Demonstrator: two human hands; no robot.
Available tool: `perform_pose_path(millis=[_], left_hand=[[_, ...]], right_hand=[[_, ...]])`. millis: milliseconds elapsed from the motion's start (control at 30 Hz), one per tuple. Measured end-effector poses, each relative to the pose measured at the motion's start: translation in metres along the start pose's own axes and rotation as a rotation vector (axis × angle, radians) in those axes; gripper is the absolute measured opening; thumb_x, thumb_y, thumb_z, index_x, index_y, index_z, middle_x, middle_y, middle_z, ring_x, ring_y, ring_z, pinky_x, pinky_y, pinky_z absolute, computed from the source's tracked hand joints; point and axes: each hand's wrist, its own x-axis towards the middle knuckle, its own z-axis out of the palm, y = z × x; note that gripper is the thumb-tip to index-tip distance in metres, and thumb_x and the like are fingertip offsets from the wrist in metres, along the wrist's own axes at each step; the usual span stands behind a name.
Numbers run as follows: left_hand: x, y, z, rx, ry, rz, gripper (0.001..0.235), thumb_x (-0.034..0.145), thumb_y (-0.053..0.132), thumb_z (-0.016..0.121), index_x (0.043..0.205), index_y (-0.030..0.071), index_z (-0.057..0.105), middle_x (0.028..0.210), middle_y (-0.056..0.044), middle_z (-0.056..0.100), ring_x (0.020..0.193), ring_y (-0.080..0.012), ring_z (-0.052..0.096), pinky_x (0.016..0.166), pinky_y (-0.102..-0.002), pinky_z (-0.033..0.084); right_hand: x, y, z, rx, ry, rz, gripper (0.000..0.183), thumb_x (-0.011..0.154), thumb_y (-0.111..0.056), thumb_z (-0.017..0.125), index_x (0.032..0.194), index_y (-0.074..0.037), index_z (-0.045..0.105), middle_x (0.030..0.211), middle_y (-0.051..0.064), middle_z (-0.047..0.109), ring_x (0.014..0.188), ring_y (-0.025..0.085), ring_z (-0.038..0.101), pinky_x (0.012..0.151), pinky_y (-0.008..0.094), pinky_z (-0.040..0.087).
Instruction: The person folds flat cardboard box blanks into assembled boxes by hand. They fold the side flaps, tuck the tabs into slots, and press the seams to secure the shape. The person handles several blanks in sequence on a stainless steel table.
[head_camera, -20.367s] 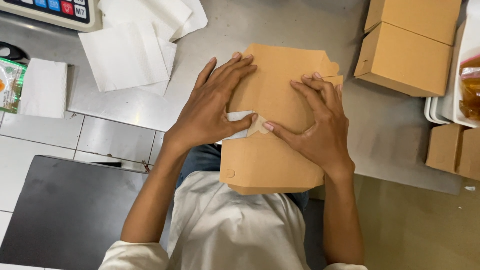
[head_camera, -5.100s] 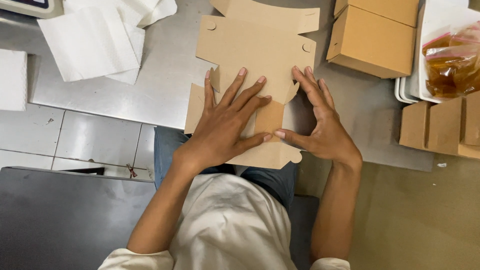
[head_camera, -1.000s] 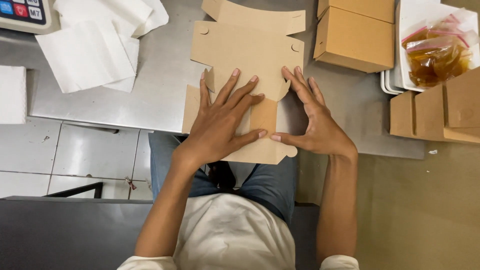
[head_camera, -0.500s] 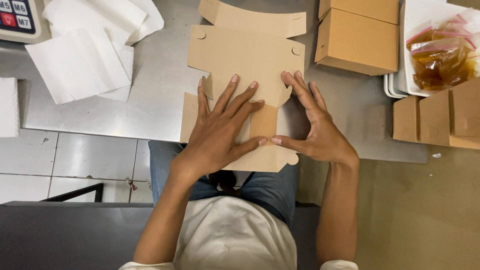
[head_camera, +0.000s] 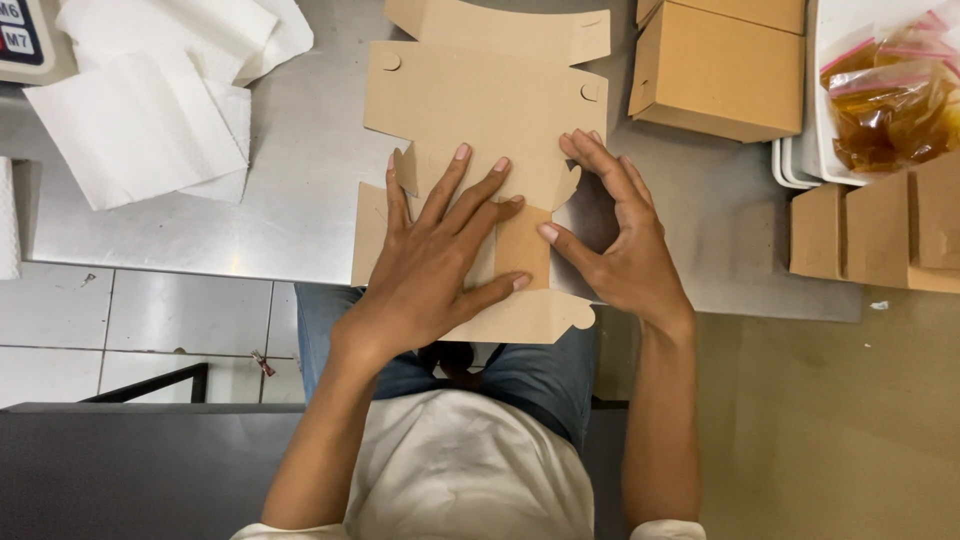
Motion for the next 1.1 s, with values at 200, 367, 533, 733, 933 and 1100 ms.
perform_pose_path(millis=[200,367,533,733,933,1100], left_hand=[[0.000,-0.001,0.002,0.015,-0.005,-0.004,0.066,0.102,0.055,0.056,0.149,0.010,0.052,0.169,-0.006,0.031,0.159,-0.0306,0.010,0.118,-0.076,-0.005],[-0.001,-0.001,0.002,-0.008,-0.009,-0.009,0.067,0.102,0.055,0.056,0.150,0.008,0.052,0.168,-0.006,0.032,0.159,-0.0295,0.009,0.118,-0.076,-0.006],[0.000,0.002,-0.008,-0.031,-0.025,-0.013,0.065,0.103,0.054,0.055,0.149,0.008,0.052,0.169,-0.007,0.031,0.159,-0.0316,0.008,0.118,-0.074,-0.008],[-0.030,0.010,-0.060,-0.678,0.058,0.043,0.046,0.102,0.020,0.070,0.145,0.014,0.054,0.164,-0.012,0.045,0.163,-0.0344,0.032,0.137,-0.055,0.014],[-0.080,-0.005,-0.040,-0.087,0.391,-0.307,0.042,0.104,0.034,0.063,0.139,0.011,0.057,0.154,-0.012,0.051,0.152,-0.0376,0.038,0.126,-0.065,0.012],[-0.101,-0.008,-0.017,0.085,0.384,-0.285,0.059,0.107,0.042,0.056,0.158,0.015,0.043,0.170,-0.011,0.035,0.162,-0.0362,0.024,0.130,-0.066,0.000]], right_hand=[[0.002,0.000,0.003,0.016,0.060,-0.027,0.065,0.100,-0.018,0.072,0.155,-0.010,0.040,0.153,0.011,0.058,0.154,0.027,0.039,0.129,0.044,0.023],[0.002,0.001,0.006,0.042,0.096,-0.015,0.063,0.099,-0.016,0.073,0.154,-0.010,0.043,0.150,0.011,0.058,0.149,0.025,0.045,0.128,0.043,0.030],[0.003,0.003,0.008,0.050,0.151,-0.014,0.060,0.097,-0.015,0.074,0.150,-0.007,0.047,0.146,0.011,0.061,0.140,0.023,0.054,0.124,0.039,0.037],[-0.001,-0.003,0.008,-0.044,0.146,-0.031,0.056,0.100,-0.026,0.070,0.150,-0.010,0.049,0.147,0.008,0.061,0.146,0.025,0.047,0.123,0.043,0.033],[-0.006,0.000,0.007,-0.018,0.099,-0.014,0.060,0.097,-0.023,0.071,0.151,-0.012,0.047,0.150,0.008,0.058,0.152,0.026,0.040,0.125,0.044,0.029],[-0.009,0.015,0.012,-0.083,0.246,-0.084,0.073,0.089,-0.024,0.084,0.152,-0.011,0.049,0.150,0.017,0.033,0.148,0.030,0.035,0.127,0.045,0.029]])
